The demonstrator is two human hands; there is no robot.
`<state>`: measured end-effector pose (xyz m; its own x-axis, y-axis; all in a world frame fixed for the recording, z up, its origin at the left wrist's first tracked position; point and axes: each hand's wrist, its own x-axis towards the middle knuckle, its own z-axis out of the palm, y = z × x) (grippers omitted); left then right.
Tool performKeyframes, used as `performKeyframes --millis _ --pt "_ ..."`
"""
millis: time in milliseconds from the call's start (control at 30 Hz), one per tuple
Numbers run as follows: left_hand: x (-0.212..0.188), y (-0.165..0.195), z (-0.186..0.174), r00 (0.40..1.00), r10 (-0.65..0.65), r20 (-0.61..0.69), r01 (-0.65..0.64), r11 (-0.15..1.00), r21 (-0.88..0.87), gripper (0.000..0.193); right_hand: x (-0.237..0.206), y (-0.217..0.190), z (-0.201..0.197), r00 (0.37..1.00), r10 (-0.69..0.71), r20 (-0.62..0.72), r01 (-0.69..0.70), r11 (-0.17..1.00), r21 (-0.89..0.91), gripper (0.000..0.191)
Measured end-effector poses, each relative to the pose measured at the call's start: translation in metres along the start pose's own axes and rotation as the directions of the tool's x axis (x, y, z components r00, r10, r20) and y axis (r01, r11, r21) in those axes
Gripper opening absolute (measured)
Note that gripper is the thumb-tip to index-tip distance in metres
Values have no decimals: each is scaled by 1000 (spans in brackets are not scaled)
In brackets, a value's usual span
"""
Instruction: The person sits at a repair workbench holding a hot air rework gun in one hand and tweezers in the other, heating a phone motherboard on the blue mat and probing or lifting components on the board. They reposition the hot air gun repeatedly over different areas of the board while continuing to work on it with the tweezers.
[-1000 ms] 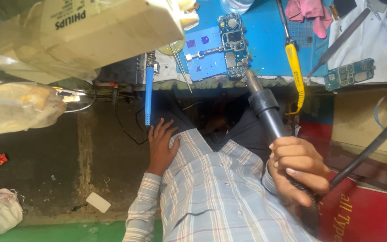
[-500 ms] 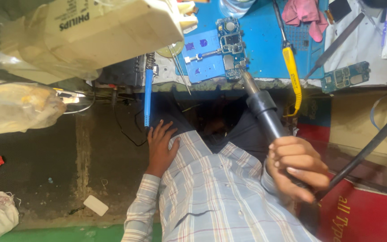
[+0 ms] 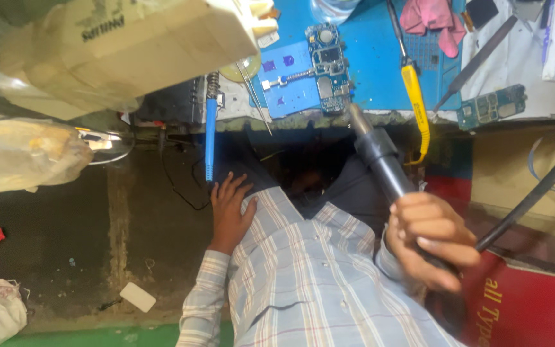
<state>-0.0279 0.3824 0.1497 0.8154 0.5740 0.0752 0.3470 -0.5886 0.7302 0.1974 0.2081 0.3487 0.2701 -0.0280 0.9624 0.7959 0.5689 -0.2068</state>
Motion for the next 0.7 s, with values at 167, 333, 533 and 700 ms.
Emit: performKeyframes --millis 167,333,533,700 --pt "4 -7 -5 1000 -18 -15 17 1000 -10 31 -7 8 13 998 5 59 -6 1000 15 48" --pt "4 -8 -10 1000 -23 7 23 1000 19 32 -3 5 16 998 -20 58 16 998 56 51" --pt "7 0 -10 1000 -22 4 22 1000 11 31 1 11 14 993 -87 86 80 994 76 50" --pt "11 6 -11 1000 -27 8 27 999 18 32 7 9 8 998 -41 38 40 999 19 53"
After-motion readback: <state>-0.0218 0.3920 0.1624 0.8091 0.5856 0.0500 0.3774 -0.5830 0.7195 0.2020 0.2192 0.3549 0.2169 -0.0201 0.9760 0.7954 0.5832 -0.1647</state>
